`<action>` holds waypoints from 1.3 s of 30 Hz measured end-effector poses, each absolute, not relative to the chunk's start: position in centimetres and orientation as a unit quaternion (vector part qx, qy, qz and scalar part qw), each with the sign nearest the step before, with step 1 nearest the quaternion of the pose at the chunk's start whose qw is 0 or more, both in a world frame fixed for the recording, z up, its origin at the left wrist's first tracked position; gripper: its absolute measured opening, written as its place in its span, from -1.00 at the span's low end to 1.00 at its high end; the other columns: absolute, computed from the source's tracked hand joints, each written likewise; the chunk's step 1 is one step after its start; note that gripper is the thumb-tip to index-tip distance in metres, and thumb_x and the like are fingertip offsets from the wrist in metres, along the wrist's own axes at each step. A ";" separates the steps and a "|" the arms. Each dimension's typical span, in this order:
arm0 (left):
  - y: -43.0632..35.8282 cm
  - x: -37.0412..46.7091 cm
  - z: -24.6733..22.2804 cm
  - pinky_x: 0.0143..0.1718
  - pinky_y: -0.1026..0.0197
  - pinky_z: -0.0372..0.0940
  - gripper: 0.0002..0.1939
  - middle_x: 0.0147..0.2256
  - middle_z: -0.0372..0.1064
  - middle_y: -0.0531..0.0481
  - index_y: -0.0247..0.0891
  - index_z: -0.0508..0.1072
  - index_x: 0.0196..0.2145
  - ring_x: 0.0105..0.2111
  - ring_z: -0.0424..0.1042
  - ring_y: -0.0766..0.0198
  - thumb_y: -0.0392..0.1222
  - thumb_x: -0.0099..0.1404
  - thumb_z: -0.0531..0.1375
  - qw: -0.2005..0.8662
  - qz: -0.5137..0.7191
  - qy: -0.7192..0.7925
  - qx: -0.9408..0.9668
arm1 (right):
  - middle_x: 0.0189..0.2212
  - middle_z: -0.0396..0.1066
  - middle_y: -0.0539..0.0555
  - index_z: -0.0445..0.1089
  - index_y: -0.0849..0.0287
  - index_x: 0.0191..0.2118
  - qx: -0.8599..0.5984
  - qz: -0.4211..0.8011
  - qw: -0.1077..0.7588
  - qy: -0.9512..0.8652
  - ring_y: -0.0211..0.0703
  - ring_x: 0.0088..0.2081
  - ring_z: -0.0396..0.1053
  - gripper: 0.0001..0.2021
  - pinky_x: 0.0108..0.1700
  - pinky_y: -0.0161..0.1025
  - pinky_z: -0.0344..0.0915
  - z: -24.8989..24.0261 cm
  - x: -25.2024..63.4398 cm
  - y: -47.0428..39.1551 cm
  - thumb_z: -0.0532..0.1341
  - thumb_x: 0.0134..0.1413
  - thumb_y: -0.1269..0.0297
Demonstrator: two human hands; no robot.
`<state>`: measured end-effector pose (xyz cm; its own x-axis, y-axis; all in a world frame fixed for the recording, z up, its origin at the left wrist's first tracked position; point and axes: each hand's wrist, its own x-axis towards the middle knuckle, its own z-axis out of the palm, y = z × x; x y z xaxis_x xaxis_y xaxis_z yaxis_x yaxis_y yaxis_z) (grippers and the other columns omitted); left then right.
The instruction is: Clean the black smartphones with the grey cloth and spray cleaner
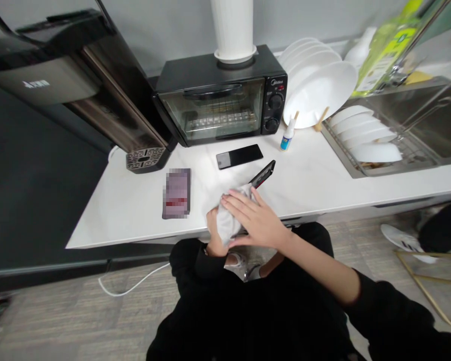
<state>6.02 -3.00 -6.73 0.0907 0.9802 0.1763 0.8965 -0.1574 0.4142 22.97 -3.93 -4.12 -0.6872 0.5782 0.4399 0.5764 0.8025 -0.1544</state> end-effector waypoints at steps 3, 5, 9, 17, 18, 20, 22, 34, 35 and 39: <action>-3.1 6.5 -6.4 -0.23 0.11 0.38 -0.72 -0.27 0.65 -0.22 -0.31 0.62 -0.01 -0.27 0.64 -0.02 -0.12 0.42 0.26 0.078 0.213 0.647 0.728 | 0.47 0.17 0.34 -0.01 0.22 0.54 -0.382 -0.018 0.262 -0.886 0.25 0.52 0.03 -0.02 0.54 0.35 -0.24 -4.0 26.2 -1.5 -0.09 0.32 -0.47; -3.3 7.0 -6.1 -0.27 0.15 0.34 -0.69 -0.26 0.66 -0.21 -0.29 0.61 0.04 -0.27 0.65 0.02 -0.09 0.50 0.20 0.046 0.234 0.646 0.725 | 0.40 0.27 0.39 0.09 0.28 0.48 -0.455 -0.033 0.294 -0.840 0.27 0.46 0.15 -0.10 0.52 0.36 -0.18 -3.4 28.7 0.6 -0.13 0.38 -0.40; -3.5 7.4 -5.8 -0.34 0.21 0.26 -0.67 -0.29 0.66 -0.15 -0.21 0.61 0.07 -0.33 0.64 0.12 -0.05 0.57 0.12 0.001 0.260 0.628 0.734 | 0.09 0.52 0.27 0.43 0.19 0.15 -0.518 -0.043 0.324 -0.791 0.21 0.30 0.34 -0.40 0.49 0.37 -0.09 -2.4 28.6 2.2 -0.12 0.52 -0.17; -3.0 6.7 -6.7 -0.41 0.18 0.19 -0.81 -0.48 0.54 -0.11 -0.28 0.60 -0.38 -0.48 0.51 0.13 -0.26 0.37 0.22 0.018 0.197 0.639 0.743 | 0.07 0.50 0.28 0.42 0.26 0.17 -0.319 -0.045 0.292 -0.900 0.17 0.10 0.36 -0.43 0.33 0.16 0.16 -3.6 21.7 -1.2 0.01 0.48 -0.16; -3.1 6.7 -6.6 -0.40 0.18 0.20 -0.81 -0.46 0.55 -0.12 -0.28 0.61 -0.34 -0.45 0.54 0.12 -0.24 0.39 0.22 0.017 0.199 0.639 0.743 | 0.01 0.52 0.27 0.44 0.25 0.13 -0.334 -0.052 0.292 -0.894 0.16 0.04 0.37 -0.43 0.25 0.14 0.22 -3.5 22.7 -0.4 -0.01 0.49 -0.16; -3.3 7.0 -6.2 -0.36 0.18 0.22 -0.77 -0.38 0.60 -0.14 -0.27 0.64 -0.18 -0.39 0.58 0.11 -0.17 0.47 0.18 0.012 0.215 0.632 0.744 | -0.15 0.53 0.22 0.50 0.22 -0.03 -0.404 -0.064 0.290 -0.865 0.13 -0.10 0.37 -0.45 0.10 0.09 0.27 -3.1 25.2 1.7 -0.08 0.53 -0.10; -3.4 7.3 -5.8 -0.34 0.19 0.23 -0.69 -0.30 0.64 -0.13 -0.23 0.62 0.00 -0.35 0.61 0.13 -0.09 0.56 0.12 0.005 0.244 0.620 0.745 | -0.27 0.51 0.20 0.52 0.18 -0.18 -0.484 -0.070 0.290 -0.822 0.12 -0.15 0.36 -0.46 0.02 0.07 0.28 -2.4 26.9 3.5 -0.13 0.56 0.00; -3.3 6.9 -7.3 -0.34 0.17 0.25 -0.81 -0.44 0.56 -0.15 -0.25 0.58 -0.37 -0.40 0.57 0.08 -0.19 0.38 0.23 0.010 0.194 0.661 0.725 | -0.29 0.54 0.16 0.54 0.20 -0.18 -0.351 -0.080 0.284 -0.889 0.05 -0.19 0.35 -0.55 -0.13 -0.02 0.17 -2.7 22.5 1.6 0.00 0.55 0.05; -3.3 7.0 -6.9 -0.35 0.17 0.24 -0.77 -0.42 0.58 -0.15 -0.25 0.61 -0.30 -0.39 0.58 0.09 -0.14 0.44 0.20 0.010 0.203 0.653 0.730 | -0.34 0.52 0.16 0.53 0.19 -0.24 -0.391 -0.083 0.283 -0.872 0.05 -0.22 0.35 -0.53 -0.13 -0.01 0.16 -2.6 23.8 2.9 -0.02 0.55 0.08; -3.5 7.4 -5.8 -0.36 0.20 0.22 -0.63 -0.35 0.63 -0.16 -0.25 0.62 0.00 -0.37 0.61 0.13 -0.01 0.59 0.08 -0.001 0.247 0.627 0.739 | -0.38 0.53 0.18 0.52 0.18 -0.37 -0.522 -0.075 0.298 -0.796 0.07 -0.22 0.37 -0.51 -0.07 0.01 0.17 -1.8 26.1 5.5 -0.05 0.54 0.25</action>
<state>7.35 -3.46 -5.76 0.0916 0.9259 0.3664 0.9268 -0.2138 0.3087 26.15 5.47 -1.84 -0.2781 0.7861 0.5520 0.8749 0.4445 -0.1922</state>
